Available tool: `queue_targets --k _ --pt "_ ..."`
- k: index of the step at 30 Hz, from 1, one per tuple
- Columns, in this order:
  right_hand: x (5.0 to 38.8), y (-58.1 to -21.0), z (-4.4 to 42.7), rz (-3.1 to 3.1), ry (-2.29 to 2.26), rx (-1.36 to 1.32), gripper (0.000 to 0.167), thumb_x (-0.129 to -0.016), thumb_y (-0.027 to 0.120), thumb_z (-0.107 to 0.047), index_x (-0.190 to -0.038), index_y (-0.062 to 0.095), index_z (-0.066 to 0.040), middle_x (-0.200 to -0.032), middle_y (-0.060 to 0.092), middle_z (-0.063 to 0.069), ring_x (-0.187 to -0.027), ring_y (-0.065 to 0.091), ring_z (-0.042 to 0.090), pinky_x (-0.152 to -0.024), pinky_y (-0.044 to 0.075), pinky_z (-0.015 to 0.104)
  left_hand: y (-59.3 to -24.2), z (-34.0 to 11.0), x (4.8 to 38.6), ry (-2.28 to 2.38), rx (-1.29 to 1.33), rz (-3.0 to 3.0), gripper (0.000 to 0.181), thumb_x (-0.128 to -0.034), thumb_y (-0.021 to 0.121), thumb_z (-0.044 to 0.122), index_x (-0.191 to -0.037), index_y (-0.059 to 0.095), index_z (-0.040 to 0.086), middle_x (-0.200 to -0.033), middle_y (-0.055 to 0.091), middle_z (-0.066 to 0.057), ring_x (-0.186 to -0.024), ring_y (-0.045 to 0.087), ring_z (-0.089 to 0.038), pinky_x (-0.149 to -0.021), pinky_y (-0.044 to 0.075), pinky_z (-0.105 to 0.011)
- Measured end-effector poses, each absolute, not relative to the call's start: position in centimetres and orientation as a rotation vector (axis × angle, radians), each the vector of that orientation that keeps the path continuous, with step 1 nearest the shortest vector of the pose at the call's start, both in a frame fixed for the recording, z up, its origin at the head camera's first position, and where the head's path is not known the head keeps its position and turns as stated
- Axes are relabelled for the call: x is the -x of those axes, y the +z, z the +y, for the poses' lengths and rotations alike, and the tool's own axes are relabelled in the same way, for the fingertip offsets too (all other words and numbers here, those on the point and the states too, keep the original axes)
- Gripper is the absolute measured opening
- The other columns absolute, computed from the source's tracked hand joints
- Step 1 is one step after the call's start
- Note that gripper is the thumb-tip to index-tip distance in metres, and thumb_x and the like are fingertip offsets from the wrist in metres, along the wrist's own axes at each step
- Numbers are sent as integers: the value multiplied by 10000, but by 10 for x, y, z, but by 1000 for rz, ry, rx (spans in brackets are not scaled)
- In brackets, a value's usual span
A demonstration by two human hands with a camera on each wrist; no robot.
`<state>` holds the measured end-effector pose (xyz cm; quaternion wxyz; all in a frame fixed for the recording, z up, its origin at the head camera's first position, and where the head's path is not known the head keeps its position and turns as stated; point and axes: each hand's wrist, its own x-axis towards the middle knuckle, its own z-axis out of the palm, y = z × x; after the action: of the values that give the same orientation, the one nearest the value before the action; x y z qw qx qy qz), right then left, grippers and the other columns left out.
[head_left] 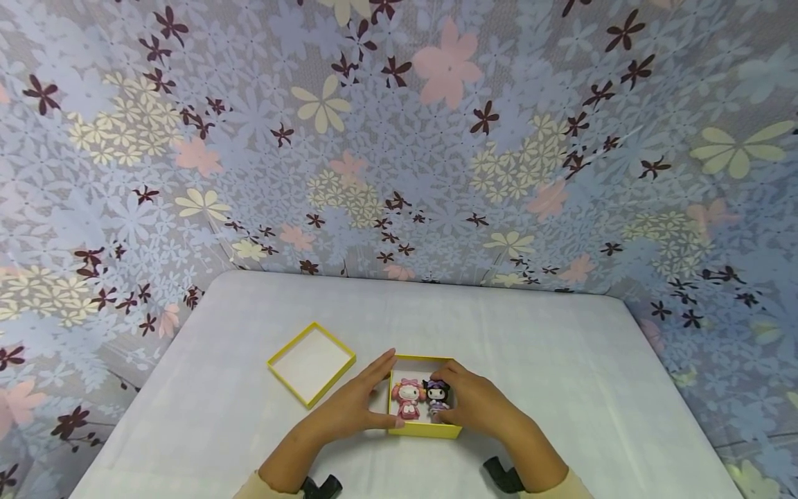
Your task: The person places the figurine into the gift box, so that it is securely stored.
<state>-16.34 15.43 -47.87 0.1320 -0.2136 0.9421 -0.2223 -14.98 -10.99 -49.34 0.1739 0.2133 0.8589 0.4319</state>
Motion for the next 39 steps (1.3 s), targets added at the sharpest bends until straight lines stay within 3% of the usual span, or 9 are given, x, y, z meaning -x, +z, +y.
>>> queue_targets --k 20,34,36,39 --pt "163 -478 154 2732 -652 604 641 -782 867 -413 -1306 639 -124 -1374 563 7 -1185 650 264 -985 555 509 -491 -109 148 1227 -585 2431 1076 -793 829 500 -1623 159 353 -1691 57 217 -1542 279 -209 -1202 385 -458" --pt "160 -492 170 2621 -957 614 763 -856 770 -500 -1504 485 -216 -1567 453 6 -1412 484 344 -1098 452 610 -494 -110 149 1244 -608 2423 1080 -805 818 508 -1628 140 337 -1715 51 139 -1536 297 -209 -1208 372 -457" --pt "158 -492 171 2640 -962 613 763 -857 767 -501 -1512 475 -239 -1561 458 -18 -1402 498 319 -1092 468 586 -494 -110 148 1242 -609 2421 1080 -814 814 503 -1632 135 315 -1711 33 156 -1553 250 -216 -1224 340 -474" --pt "155 -489 174 2671 -986 615 760 -855 779 -476 -1519 456 -296 -1536 458 -82 -1197 614 210 -970 558 436 -492 -109 146 1234 -608 2416 1080 -828 805 496 -1638 124 280 -1700 -6 187 -1578 149 -222 -1252 274 -500"
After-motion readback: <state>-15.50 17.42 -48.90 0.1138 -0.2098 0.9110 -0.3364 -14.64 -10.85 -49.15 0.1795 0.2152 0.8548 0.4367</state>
